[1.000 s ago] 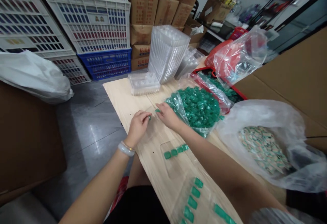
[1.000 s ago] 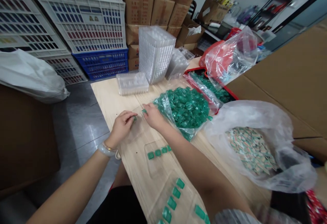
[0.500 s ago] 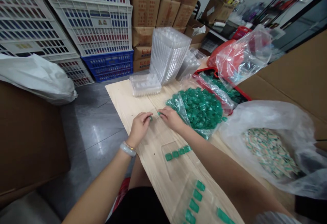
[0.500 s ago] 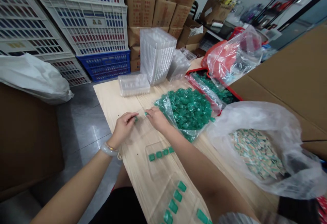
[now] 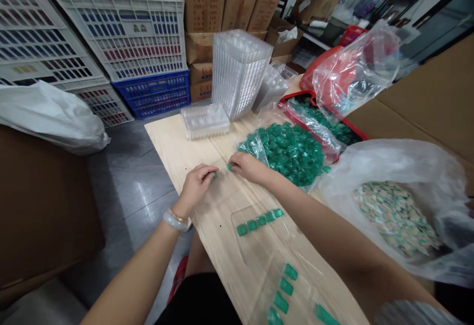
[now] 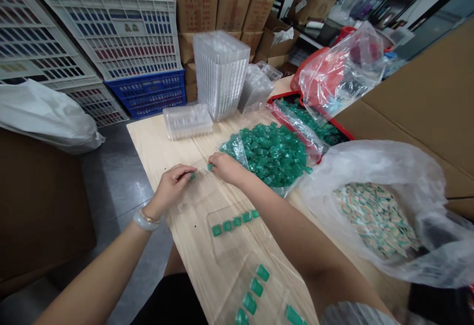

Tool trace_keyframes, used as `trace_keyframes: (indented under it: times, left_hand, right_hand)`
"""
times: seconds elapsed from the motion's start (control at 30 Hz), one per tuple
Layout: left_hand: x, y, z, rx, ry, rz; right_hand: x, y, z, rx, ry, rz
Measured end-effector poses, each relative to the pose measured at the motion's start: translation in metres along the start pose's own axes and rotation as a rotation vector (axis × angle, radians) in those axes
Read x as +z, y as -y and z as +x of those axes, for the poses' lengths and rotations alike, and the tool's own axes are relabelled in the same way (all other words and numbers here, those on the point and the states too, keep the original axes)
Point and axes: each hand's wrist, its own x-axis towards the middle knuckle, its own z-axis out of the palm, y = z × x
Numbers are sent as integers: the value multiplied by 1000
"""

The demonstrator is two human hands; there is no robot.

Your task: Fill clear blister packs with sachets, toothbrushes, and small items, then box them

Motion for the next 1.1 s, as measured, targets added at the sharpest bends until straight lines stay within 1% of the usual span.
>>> trace_keyframes:
  times: [0.07, 0.13, 0.2, 0.23, 0.3, 0.37, 0.43, 0.47, 0.5, 0.57, 0.6, 0.67, 0.73, 0.77, 0.83, 0.9, 0.93, 1.0, 1.07, 1.1]
  left_hand:
    - [-1, -2, 1, -57, -12, -65]
    - [-3, -8, 2, -165, -73, -177]
    - [-5, -19, 3, -289, -133, -354]
    - [-6, -26, 3, -344, -141, -461]
    - [-7, -40, 4, -433, -104, -668]
    - [-6, -52, 4, -502, -49, -822]
    - [-2, -59, 2, -544, -30, -883]
    - [2, -60, 0, -547, -39, -873]
    - [5, -60, -2, -537, -51, -832]
    - [12, -58, -8, -471, -73, -658]
    - [14, -57, -12, -407, -80, -535]
    - [15, -53, -17, -232, -89, -264]
    - [12, -49, -20, -64, -87, -39]
    - [9, -47, -20, -8, -87, 47]
    - [2, -42, -18, 32, -93, 206]
    - [-4, -37, -16, 35, -68, 391]
    - [-5, -34, -15, 35, -35, 481]
    - [-4, -28, -14, 36, 51, 608]
    - [0, -23, -15, 31, 96, 657]
    - [2, -21, -15, 27, 98, 663]
  right_hand:
    - [5, -6, -2, -8, -15, 31]
    - [7, -8, -7, -1, -42, 85]
    - [5, -5, -16, 40, -126, 166]
    - [3, -1, -22, 69, -191, 215]
    - [-3, 14, -33, 103, -327, 334]
    - [-5, 32, -42, 78, -400, 475]
    - [-1, 48, -49, 48, -436, 632]
    - [3, 54, -50, 51, -456, 714]
    - [9, 58, -51, 64, -477, 797]
    - [20, 63, -53, 111, -498, 947]
    - [25, 64, -53, 136, -493, 999]
    - [31, 64, -54, 183, -468, 1037]
    - [31, 62, -54, 233, -454, 990]
    - [29, 59, -53, 259, -461, 929]
    - [20, 53, -48, 281, -490, 721]
    - [11, 45, -39, 218, -474, 432]
    - [7, 43, -33, 164, -426, 289]
    - [2, 40, -22, 59, -275, 47]
    - [2, 41, -14, -4, -138, -117]
    - [2, 41, -12, -18, -100, -169]
